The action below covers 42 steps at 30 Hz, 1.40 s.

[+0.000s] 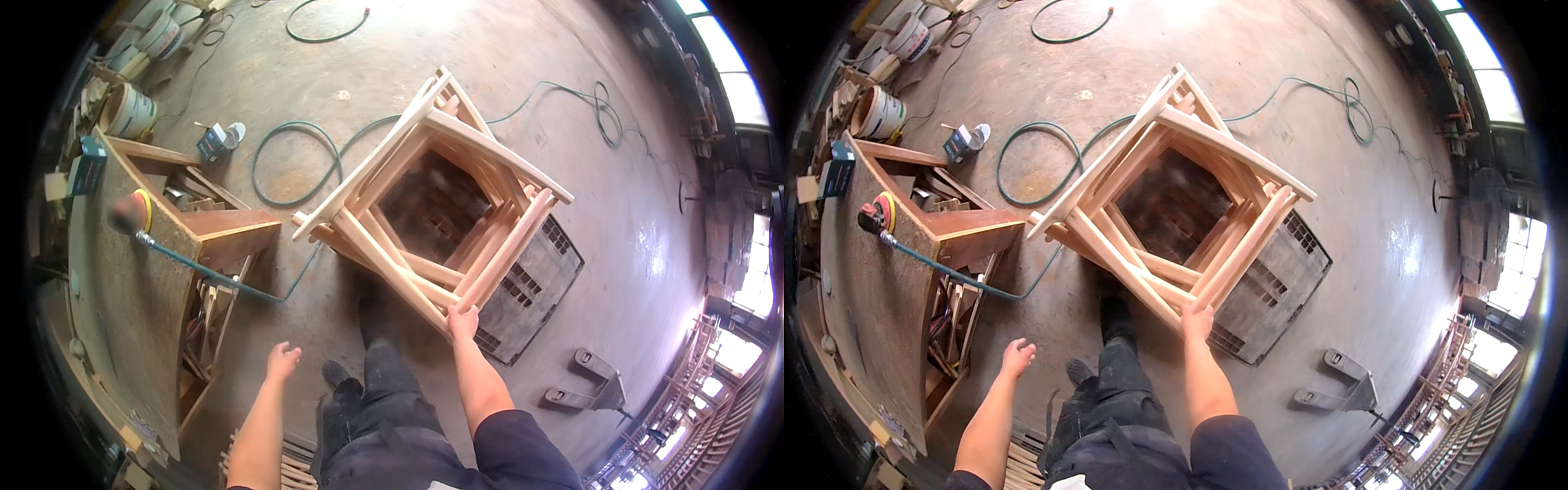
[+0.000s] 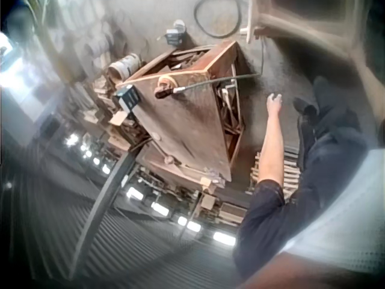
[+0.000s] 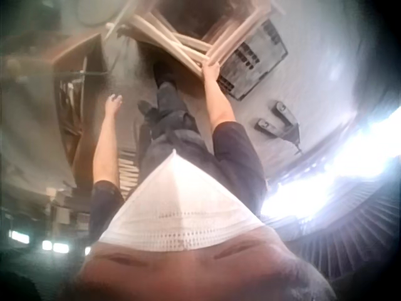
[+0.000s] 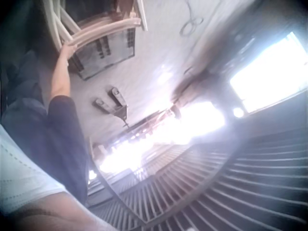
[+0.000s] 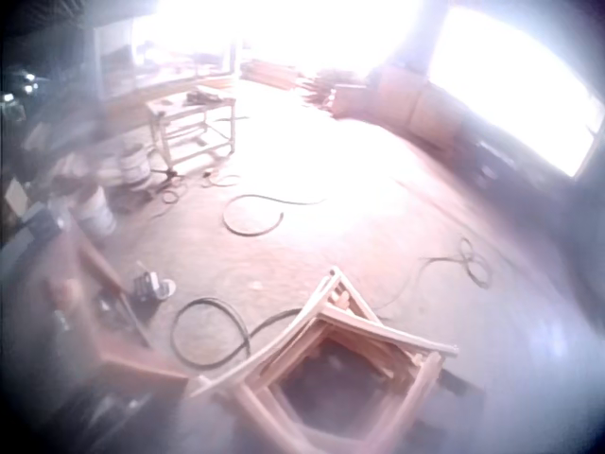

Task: The person uses a handheld orbital sander to smooth the curved wooden legs and frame of a chair. They rotate the chair to access different sections and briefly use a file on a joint before resuming sanding. The person also changes the sanding disc mid-task.

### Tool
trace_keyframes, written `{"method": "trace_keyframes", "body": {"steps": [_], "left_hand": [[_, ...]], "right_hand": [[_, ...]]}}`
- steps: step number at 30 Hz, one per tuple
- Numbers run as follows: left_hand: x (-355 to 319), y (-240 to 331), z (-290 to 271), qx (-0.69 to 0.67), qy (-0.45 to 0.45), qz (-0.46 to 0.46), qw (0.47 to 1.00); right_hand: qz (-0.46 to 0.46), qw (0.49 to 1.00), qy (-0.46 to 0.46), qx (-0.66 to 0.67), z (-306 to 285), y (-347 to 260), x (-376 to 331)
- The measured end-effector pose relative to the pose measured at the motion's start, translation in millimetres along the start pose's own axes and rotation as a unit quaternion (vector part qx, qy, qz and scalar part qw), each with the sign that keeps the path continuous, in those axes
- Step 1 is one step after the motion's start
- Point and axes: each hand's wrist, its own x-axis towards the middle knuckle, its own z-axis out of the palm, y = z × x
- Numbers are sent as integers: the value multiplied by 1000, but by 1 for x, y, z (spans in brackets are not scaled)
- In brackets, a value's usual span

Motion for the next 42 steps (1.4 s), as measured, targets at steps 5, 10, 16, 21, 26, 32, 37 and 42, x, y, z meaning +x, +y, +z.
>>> {"method": "trace_keyframes", "body": {"steps": [5, 10, 16, 21, 26, 32, 37, 42], "left_hand": [[-28, -29, 3, 63, -10, 24, 998], [-14, -29, 25, 79, -26, 41, 996], [12, 100, 49, -21, -10, 140, 990], [97, 204, 24, 54, 106, 284, 951], [210, 263, 10, 123, 146, 280, 941], [240, 273, 19, 138, 69, 210, 965], [220, 258, 33, 45, 84, 180, 979], [227, 225, 37, -22, 43, 129, 990]], "right_hand": [[-7, 999, 33, -42, -4, -6, -12], [-27, 993, 70, -91, 3, -1, -6], [16, 997, 68, 31, 1, 31, 53], [-19, 979, 31, 198, -11, 9, 90], [11, 863, -72, 500, -7, 37, 165], [123, 860, -26, 494, -9, 9, 189], [171, 863, 26, 474, -16, 12, 188], [172, 861, 31, 478, -21, 9, 188]]}}
